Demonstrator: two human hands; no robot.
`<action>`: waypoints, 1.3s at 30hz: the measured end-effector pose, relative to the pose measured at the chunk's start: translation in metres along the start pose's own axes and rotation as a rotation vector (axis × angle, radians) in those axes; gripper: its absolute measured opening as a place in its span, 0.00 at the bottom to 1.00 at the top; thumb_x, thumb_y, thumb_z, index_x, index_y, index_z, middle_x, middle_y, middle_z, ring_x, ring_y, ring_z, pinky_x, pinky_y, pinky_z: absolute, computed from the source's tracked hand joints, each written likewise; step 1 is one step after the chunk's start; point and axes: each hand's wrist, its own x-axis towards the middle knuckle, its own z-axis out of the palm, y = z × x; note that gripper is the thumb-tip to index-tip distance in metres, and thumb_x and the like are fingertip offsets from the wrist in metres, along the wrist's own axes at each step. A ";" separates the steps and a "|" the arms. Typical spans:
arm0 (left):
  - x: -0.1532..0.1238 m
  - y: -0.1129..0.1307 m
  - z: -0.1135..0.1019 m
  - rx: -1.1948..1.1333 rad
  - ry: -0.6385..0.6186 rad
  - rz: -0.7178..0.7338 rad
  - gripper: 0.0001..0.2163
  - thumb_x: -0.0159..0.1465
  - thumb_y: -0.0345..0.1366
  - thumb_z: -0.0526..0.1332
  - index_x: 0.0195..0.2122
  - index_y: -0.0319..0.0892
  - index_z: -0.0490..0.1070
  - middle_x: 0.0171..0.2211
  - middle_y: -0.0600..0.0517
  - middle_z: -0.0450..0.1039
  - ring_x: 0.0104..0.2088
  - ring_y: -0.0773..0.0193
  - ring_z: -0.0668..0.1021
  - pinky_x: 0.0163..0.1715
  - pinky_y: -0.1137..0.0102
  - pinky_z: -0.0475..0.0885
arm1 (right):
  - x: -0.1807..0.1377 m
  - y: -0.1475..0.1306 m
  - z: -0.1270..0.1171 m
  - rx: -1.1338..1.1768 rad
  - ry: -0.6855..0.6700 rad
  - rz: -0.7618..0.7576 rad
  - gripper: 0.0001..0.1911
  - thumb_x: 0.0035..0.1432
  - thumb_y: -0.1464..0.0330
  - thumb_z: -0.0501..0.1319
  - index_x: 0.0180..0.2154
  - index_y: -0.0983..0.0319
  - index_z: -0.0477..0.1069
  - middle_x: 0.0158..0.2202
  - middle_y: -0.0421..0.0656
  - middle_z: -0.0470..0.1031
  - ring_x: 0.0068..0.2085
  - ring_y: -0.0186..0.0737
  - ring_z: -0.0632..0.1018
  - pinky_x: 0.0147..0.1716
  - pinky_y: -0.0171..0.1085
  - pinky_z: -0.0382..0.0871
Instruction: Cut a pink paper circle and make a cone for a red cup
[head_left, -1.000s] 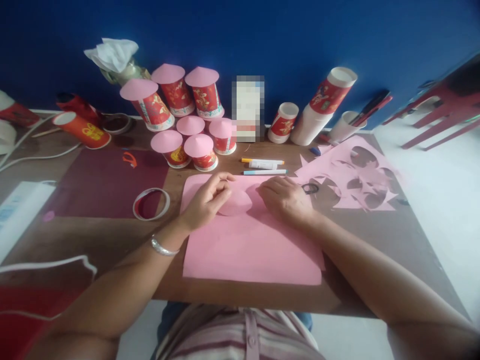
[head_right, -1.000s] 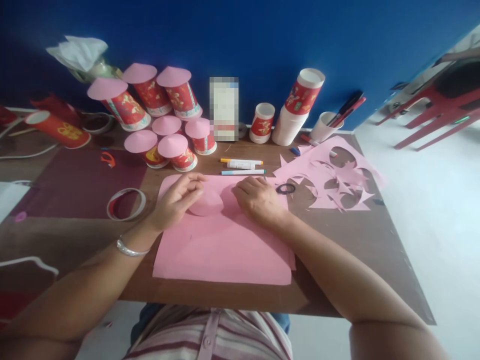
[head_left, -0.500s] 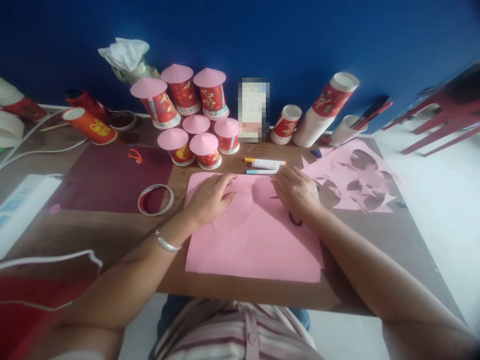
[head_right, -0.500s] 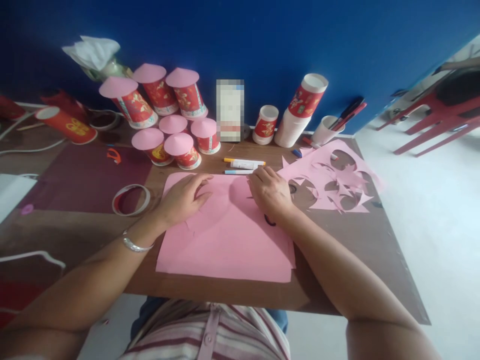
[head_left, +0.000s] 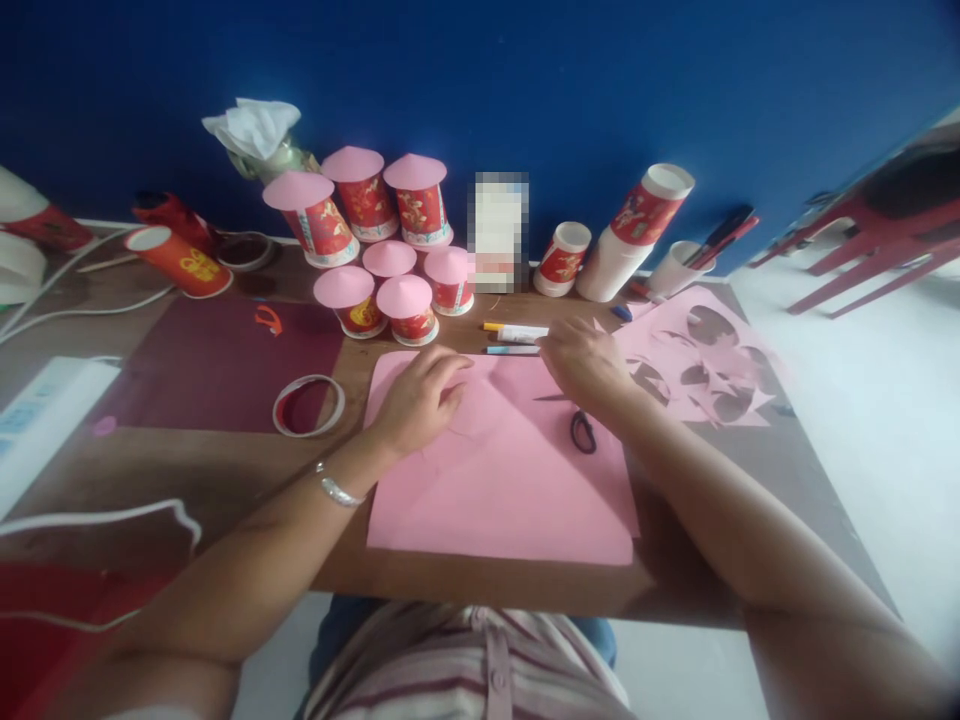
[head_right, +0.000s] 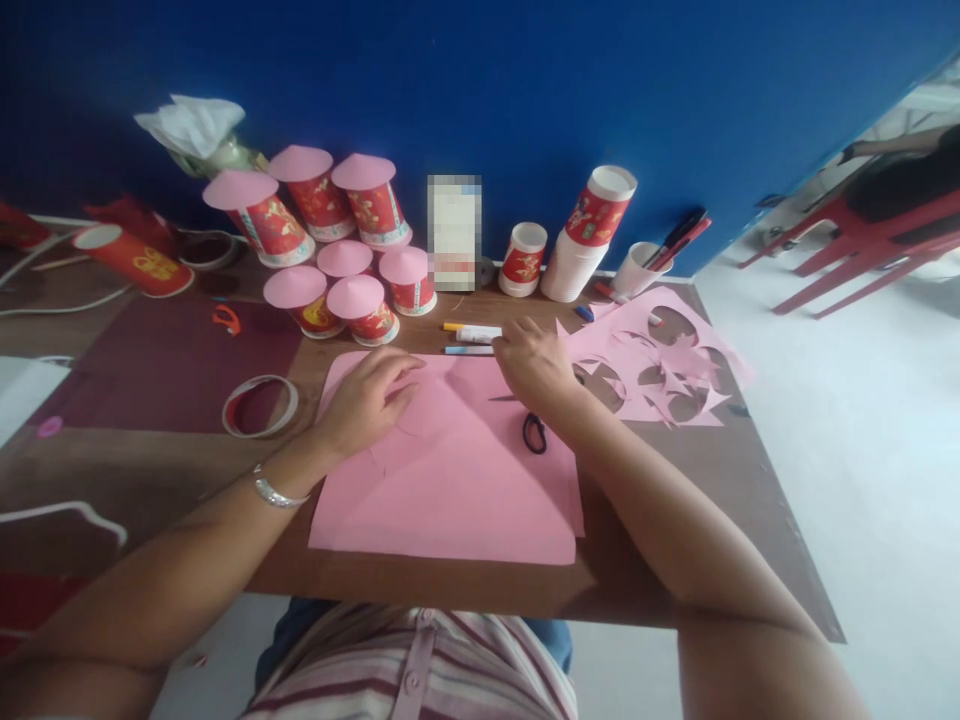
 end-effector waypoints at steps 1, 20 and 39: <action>0.000 0.000 0.000 -0.010 0.021 -0.004 0.11 0.68 0.26 0.63 0.51 0.42 0.73 0.46 0.48 0.76 0.44 0.60 0.81 0.46 0.64 0.81 | 0.001 -0.003 0.001 -0.006 -0.015 -0.003 0.17 0.70 0.77 0.54 0.34 0.66 0.81 0.37 0.53 0.78 0.40 0.46 0.73 0.29 0.41 0.49; 0.002 -0.001 -0.001 -0.074 0.147 -0.021 0.09 0.68 0.23 0.62 0.46 0.41 0.75 0.42 0.50 0.79 0.37 0.67 0.81 0.40 0.71 0.79 | 0.014 -0.002 0.009 -0.018 0.016 0.037 0.16 0.71 0.74 0.53 0.40 0.65 0.80 0.45 0.54 0.78 0.46 0.50 0.74 0.30 0.41 0.53; 0.002 0.005 -0.005 -0.189 0.135 0.081 0.14 0.75 0.36 0.61 0.60 0.44 0.71 0.46 0.47 0.82 0.43 0.65 0.83 0.42 0.69 0.81 | -0.012 -0.021 -0.003 0.949 0.087 -0.008 0.10 0.62 0.64 0.65 0.44 0.60 0.81 0.32 0.42 0.82 0.31 0.39 0.79 0.35 0.37 0.72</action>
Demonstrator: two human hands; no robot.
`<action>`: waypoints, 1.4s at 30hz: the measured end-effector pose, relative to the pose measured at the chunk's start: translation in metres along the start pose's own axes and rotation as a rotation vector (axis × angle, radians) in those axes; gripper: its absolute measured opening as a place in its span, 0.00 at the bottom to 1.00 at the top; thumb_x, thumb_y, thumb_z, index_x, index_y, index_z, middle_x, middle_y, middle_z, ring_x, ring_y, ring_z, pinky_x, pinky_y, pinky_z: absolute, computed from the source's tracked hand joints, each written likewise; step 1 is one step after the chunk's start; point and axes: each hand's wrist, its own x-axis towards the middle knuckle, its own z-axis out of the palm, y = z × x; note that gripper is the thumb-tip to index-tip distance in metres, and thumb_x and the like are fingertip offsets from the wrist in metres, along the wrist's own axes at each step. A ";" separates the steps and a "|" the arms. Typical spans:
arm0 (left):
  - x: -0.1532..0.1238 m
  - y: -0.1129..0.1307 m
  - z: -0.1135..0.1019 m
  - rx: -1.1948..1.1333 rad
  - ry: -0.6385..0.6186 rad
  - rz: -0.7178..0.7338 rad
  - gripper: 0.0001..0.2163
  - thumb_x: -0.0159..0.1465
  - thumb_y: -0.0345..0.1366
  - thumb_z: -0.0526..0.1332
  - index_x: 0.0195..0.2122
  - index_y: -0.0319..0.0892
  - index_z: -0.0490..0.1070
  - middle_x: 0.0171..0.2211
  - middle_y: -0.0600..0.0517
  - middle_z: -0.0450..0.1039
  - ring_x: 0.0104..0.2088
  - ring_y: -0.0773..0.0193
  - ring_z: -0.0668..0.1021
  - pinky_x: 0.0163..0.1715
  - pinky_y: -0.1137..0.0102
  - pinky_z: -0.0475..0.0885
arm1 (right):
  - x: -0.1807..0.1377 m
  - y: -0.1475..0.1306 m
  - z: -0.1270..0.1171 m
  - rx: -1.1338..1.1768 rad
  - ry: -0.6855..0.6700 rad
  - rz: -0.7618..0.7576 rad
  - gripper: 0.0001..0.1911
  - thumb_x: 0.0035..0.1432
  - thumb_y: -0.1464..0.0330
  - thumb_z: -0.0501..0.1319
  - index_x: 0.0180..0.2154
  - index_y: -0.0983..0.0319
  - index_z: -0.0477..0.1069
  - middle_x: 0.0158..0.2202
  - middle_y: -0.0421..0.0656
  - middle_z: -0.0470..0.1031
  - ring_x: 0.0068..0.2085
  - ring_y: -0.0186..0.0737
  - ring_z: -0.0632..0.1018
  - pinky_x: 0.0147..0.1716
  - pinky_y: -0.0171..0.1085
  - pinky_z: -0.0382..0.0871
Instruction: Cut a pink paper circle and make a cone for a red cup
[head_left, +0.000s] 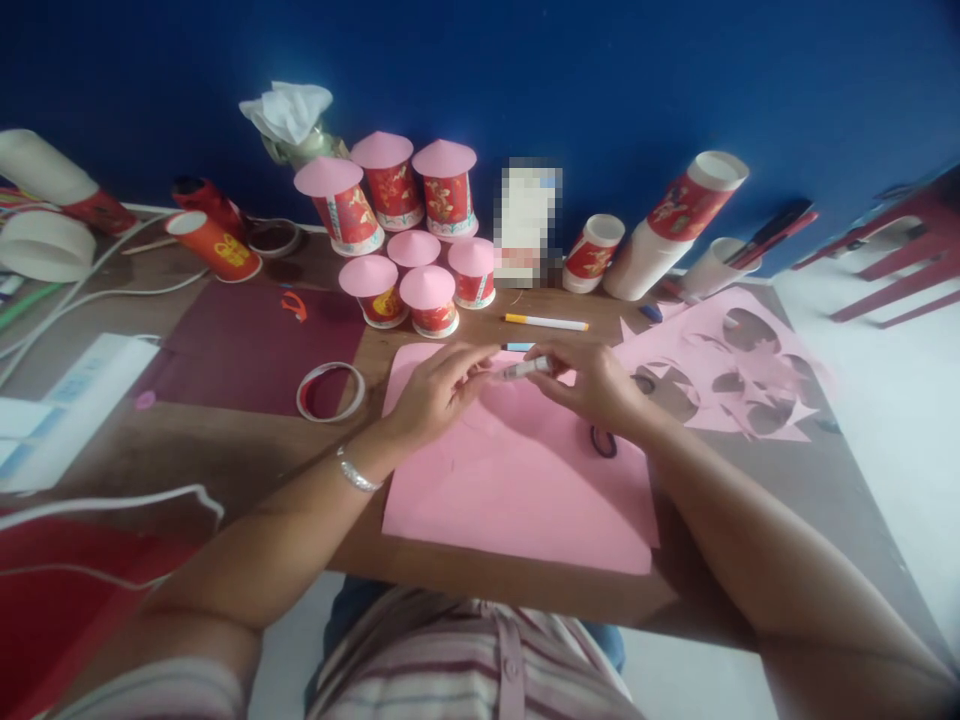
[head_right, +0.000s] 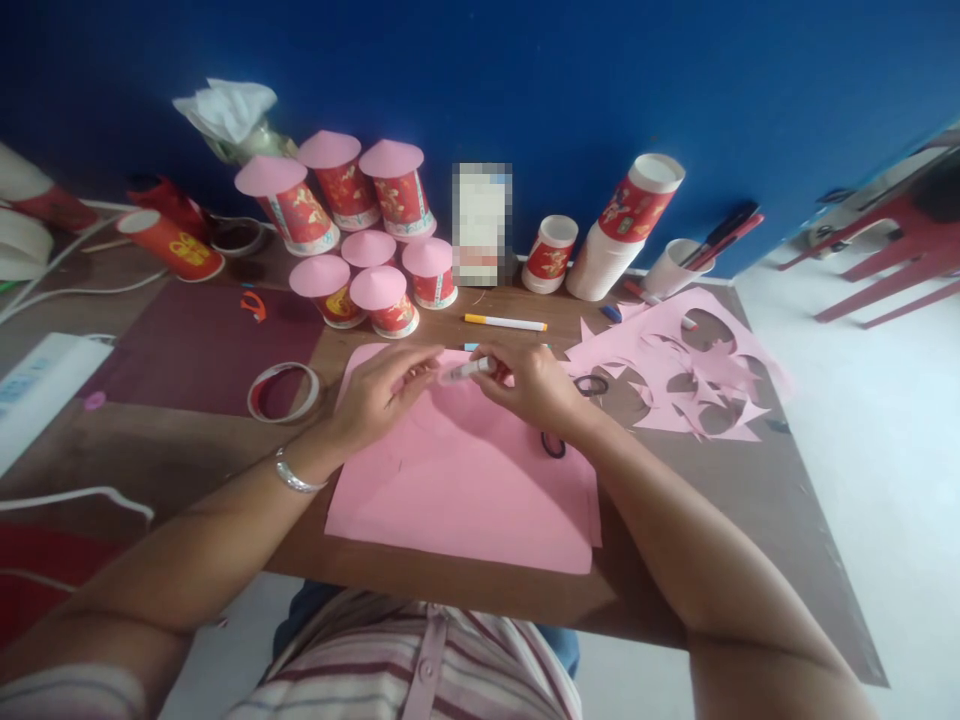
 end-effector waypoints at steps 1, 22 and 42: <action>0.001 0.003 -0.001 0.004 -0.010 0.012 0.11 0.75 0.35 0.60 0.57 0.44 0.73 0.45 0.47 0.82 0.43 0.64 0.83 0.43 0.68 0.81 | -0.002 -0.001 0.001 0.115 -0.010 0.045 0.11 0.63 0.62 0.66 0.44 0.60 0.81 0.30 0.41 0.81 0.31 0.39 0.79 0.34 0.37 0.73; 0.003 -0.006 -0.007 0.124 -0.034 -0.141 0.06 0.70 0.38 0.68 0.43 0.41 0.79 0.34 0.52 0.80 0.30 0.67 0.78 0.35 0.71 0.73 | 0.006 0.013 -0.001 0.927 0.284 0.291 0.23 0.49 0.49 0.77 0.38 0.57 0.78 0.26 0.37 0.72 0.26 0.35 0.71 0.27 0.38 0.72; 0.001 0.003 -0.005 0.219 -0.083 -0.031 0.24 0.64 0.41 0.74 0.59 0.42 0.72 0.44 0.47 0.80 0.41 0.61 0.83 0.41 0.67 0.79 | -0.006 0.001 0.026 0.822 -0.010 0.246 0.23 0.59 0.49 0.73 0.42 0.60 0.74 0.28 0.38 0.77 0.26 0.33 0.73 0.26 0.35 0.68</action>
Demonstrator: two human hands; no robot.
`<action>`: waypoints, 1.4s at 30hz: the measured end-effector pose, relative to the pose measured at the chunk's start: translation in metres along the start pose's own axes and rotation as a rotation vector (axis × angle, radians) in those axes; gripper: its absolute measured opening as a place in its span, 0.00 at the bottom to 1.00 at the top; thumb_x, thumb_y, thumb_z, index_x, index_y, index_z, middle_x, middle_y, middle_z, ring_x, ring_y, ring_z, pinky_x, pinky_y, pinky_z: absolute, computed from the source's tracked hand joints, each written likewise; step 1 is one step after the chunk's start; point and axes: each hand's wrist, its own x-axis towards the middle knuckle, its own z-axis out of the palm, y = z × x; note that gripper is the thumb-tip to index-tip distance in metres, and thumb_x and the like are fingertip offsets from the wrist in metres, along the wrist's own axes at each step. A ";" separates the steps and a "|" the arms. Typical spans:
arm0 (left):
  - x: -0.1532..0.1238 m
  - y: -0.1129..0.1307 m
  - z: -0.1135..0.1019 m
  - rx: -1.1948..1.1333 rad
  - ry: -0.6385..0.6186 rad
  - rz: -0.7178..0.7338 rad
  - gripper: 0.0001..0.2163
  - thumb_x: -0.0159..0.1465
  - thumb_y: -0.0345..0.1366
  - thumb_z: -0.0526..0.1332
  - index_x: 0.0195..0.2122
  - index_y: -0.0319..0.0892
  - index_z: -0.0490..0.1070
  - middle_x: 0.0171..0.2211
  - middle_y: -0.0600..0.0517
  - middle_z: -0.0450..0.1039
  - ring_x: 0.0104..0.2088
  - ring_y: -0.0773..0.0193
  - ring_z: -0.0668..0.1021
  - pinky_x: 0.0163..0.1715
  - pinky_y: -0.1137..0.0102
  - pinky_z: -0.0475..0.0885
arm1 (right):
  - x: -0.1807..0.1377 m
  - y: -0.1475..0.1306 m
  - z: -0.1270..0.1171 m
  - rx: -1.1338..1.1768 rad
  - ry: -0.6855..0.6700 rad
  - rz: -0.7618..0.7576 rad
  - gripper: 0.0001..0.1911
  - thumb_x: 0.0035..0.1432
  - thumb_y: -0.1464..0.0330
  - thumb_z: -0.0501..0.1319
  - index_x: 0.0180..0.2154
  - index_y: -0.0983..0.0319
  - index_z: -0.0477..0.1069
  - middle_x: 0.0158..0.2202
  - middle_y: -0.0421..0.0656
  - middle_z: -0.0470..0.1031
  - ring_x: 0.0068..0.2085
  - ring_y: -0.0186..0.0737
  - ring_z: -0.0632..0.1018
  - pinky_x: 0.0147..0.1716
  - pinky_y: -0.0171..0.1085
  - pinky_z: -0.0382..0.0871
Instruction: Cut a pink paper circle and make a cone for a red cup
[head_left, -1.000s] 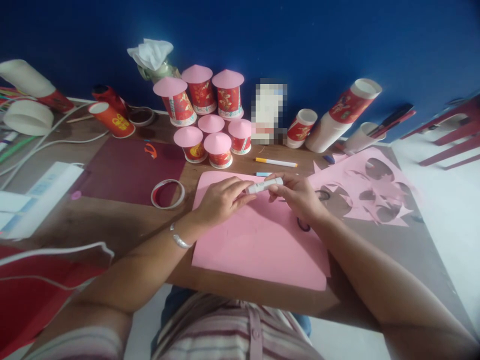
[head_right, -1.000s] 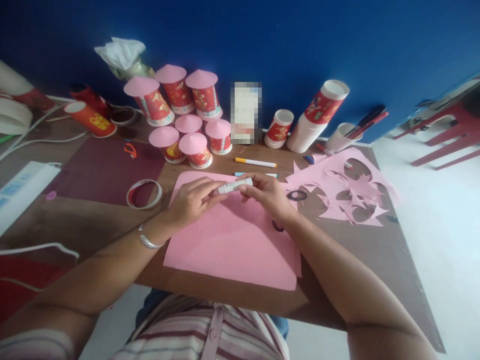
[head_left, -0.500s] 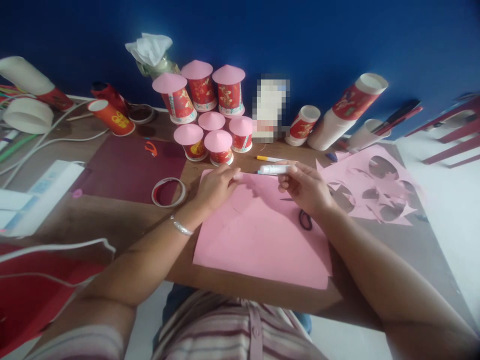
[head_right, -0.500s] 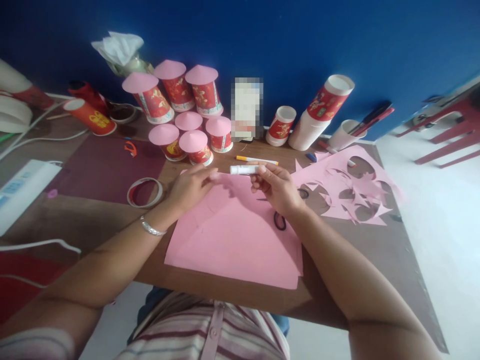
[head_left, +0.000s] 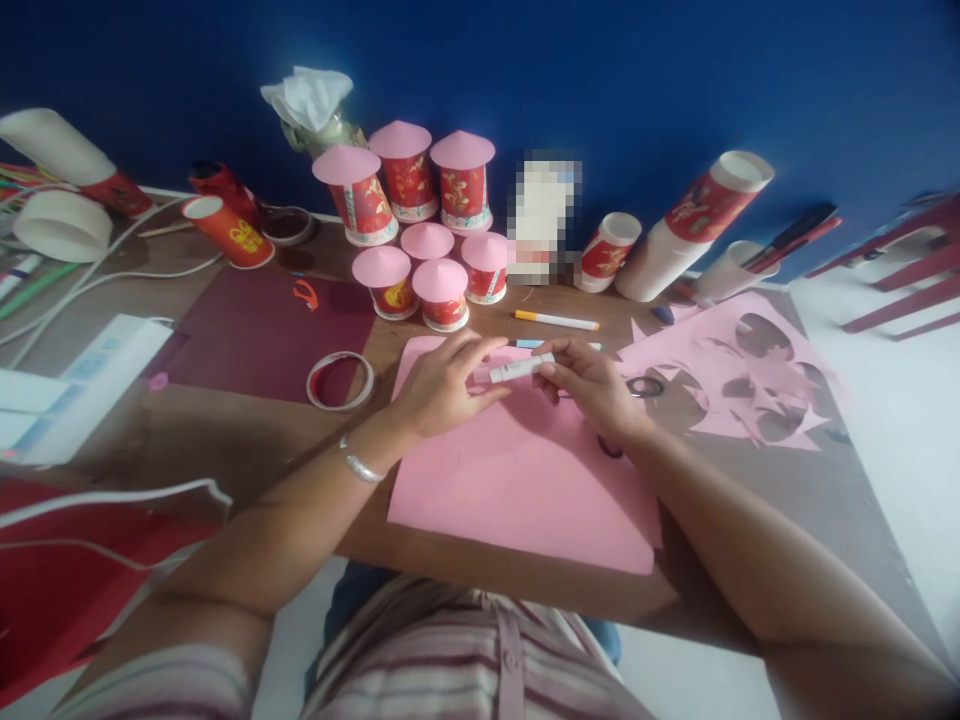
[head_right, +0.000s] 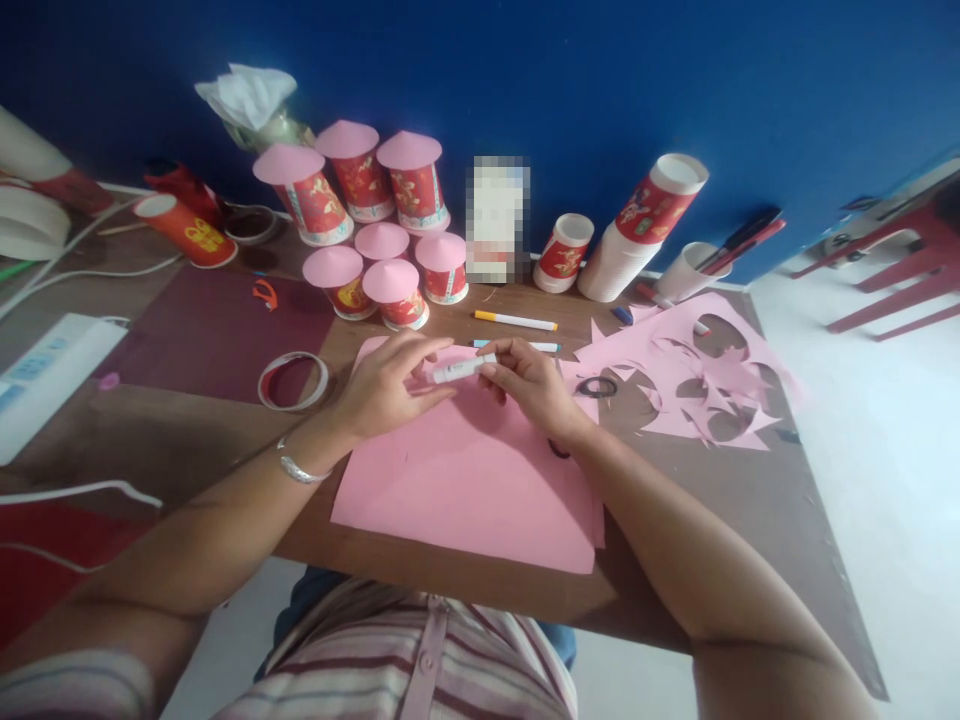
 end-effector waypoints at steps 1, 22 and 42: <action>0.000 0.001 0.000 -0.030 -0.020 0.009 0.24 0.64 0.42 0.74 0.58 0.43 0.72 0.45 0.47 0.80 0.42 0.62 0.83 0.42 0.67 0.79 | -0.001 0.000 0.002 -0.012 -0.009 0.002 0.23 0.59 0.49 0.73 0.42 0.60 0.74 0.28 0.38 0.77 0.26 0.33 0.73 0.27 0.36 0.69; 0.059 -0.020 0.027 0.172 -0.274 -0.082 0.07 0.69 0.32 0.67 0.47 0.38 0.77 0.47 0.43 0.79 0.42 0.56 0.82 0.39 0.65 0.74 | 0.018 0.008 -0.023 0.020 0.378 -0.163 0.27 0.53 0.45 0.75 0.39 0.58 0.71 0.25 0.35 0.75 0.22 0.31 0.73 0.23 0.35 0.70; 0.029 -0.002 0.009 -0.070 0.008 0.036 0.24 0.63 0.37 0.75 0.57 0.40 0.72 0.51 0.43 0.81 0.49 0.55 0.83 0.50 0.61 0.80 | 0.010 0.006 -0.014 -0.027 0.171 -0.103 0.26 0.56 0.45 0.73 0.40 0.60 0.73 0.26 0.38 0.78 0.23 0.32 0.75 0.22 0.33 0.69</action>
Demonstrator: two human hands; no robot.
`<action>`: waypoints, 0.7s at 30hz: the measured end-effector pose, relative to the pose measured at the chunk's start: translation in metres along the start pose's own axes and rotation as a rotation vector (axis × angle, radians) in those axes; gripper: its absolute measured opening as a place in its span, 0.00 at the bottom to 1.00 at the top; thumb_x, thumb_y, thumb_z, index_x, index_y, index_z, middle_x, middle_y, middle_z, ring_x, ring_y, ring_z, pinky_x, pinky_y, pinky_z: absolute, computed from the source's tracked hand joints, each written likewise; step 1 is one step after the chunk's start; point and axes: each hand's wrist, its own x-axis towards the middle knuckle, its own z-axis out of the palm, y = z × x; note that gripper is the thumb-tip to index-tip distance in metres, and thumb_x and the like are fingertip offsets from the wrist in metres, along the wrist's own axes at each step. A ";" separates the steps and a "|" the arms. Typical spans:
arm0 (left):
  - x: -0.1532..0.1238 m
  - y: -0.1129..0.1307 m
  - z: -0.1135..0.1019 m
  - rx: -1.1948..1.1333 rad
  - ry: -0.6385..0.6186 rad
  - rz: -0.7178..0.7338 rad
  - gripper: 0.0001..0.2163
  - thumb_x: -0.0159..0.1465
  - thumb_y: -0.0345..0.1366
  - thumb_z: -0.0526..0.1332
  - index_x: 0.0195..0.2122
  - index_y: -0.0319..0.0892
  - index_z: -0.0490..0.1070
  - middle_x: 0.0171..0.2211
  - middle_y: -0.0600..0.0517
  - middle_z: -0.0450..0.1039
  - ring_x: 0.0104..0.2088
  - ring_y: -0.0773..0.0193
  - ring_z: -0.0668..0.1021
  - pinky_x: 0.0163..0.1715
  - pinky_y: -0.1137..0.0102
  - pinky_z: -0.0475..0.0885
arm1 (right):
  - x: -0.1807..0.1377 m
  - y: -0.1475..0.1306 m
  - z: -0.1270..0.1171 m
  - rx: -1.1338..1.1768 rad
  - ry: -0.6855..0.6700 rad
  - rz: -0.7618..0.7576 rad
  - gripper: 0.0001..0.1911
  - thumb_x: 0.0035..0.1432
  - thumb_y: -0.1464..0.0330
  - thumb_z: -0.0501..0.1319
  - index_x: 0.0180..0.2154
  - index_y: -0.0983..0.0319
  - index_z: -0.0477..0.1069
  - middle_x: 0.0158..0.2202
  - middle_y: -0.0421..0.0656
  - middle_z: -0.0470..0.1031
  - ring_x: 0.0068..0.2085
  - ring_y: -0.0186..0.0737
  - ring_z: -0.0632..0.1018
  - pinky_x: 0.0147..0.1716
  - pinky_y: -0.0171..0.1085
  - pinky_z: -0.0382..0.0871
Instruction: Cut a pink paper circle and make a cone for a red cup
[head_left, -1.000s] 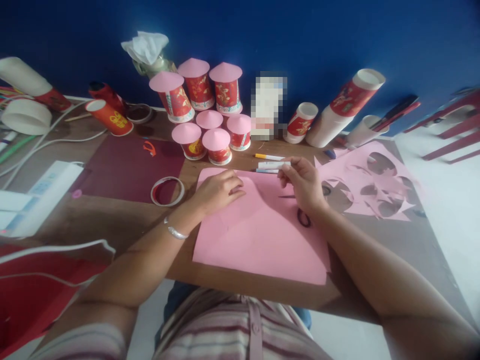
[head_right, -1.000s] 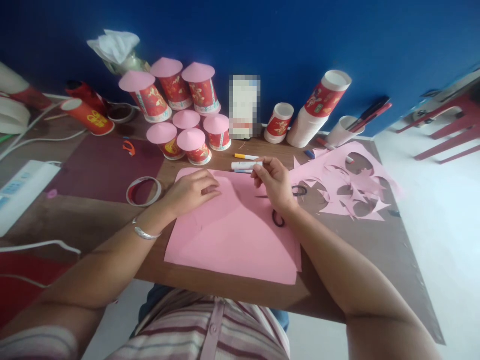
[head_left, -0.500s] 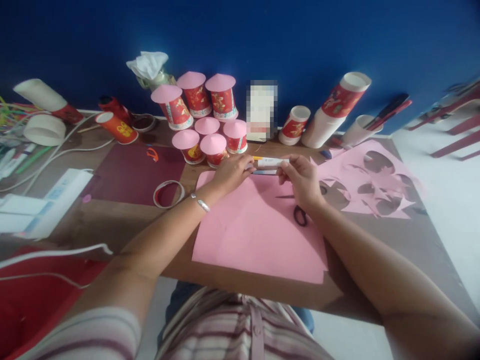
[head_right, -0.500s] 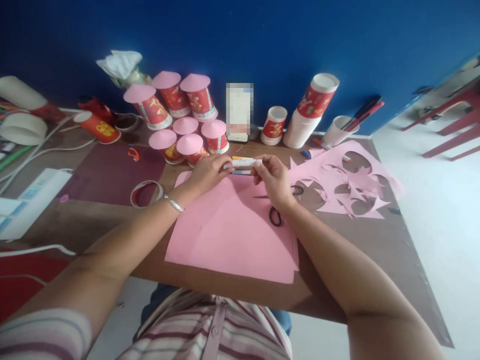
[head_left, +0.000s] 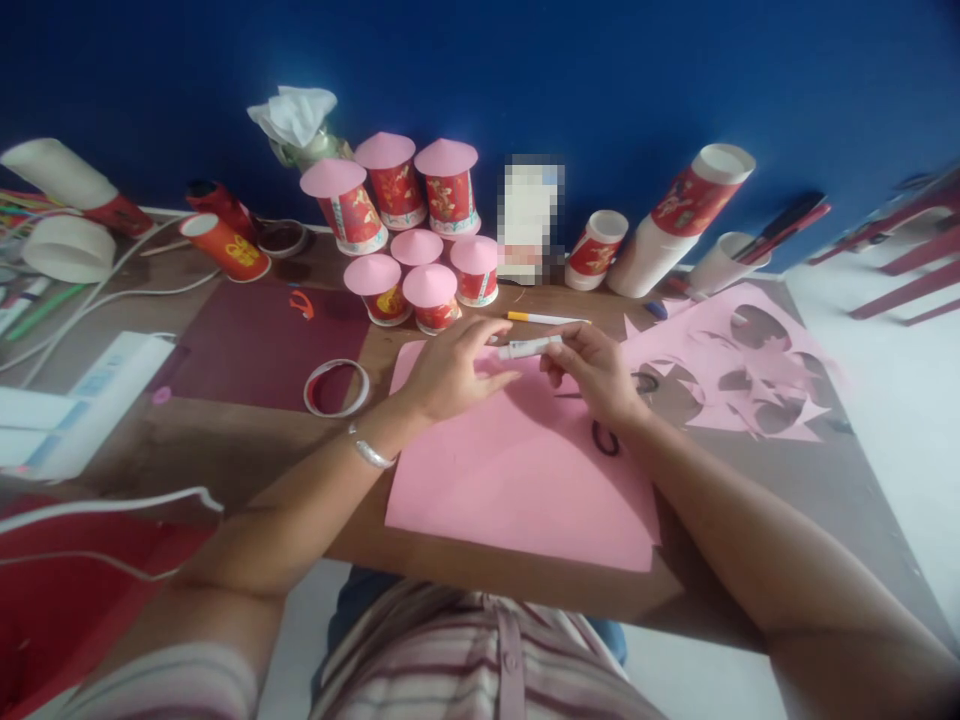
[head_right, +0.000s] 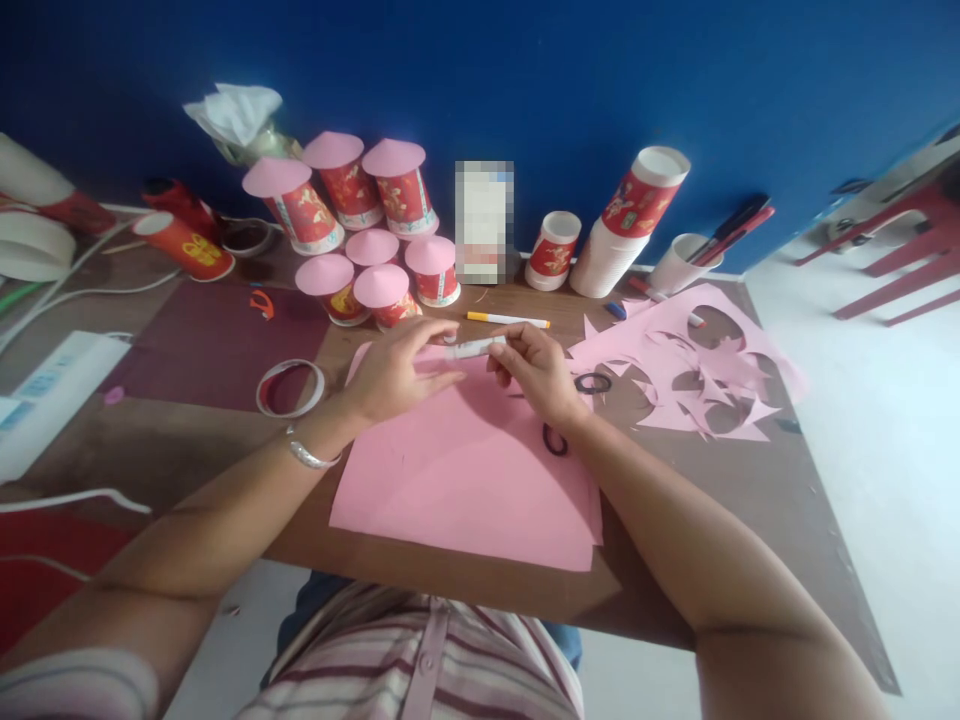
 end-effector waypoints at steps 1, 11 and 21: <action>-0.001 0.002 0.002 0.009 0.007 0.024 0.19 0.64 0.39 0.73 0.54 0.40 0.74 0.47 0.44 0.82 0.45 0.56 0.84 0.47 0.61 0.80 | -0.002 -0.001 0.002 -0.012 -0.033 0.008 0.26 0.57 0.46 0.73 0.40 0.60 0.73 0.27 0.38 0.79 0.23 0.32 0.75 0.23 0.33 0.69; -0.007 0.004 0.012 -0.056 0.146 0.100 0.08 0.67 0.38 0.71 0.40 0.41 0.76 0.36 0.48 0.83 0.37 0.60 0.82 0.39 0.64 0.78 | -0.011 -0.005 -0.005 -0.720 -0.156 -0.344 0.23 0.74 0.49 0.55 0.44 0.60 0.76 0.25 0.40 0.76 0.25 0.37 0.76 0.29 0.37 0.68; -0.008 0.008 0.012 -0.093 0.182 0.098 0.10 0.63 0.36 0.74 0.36 0.42 0.73 0.31 0.53 0.80 0.33 0.63 0.78 0.36 0.66 0.76 | -0.015 -0.013 -0.003 -0.906 -0.152 -0.378 0.29 0.77 0.48 0.46 0.34 0.59 0.72 0.23 0.39 0.71 0.22 0.36 0.70 0.25 0.36 0.60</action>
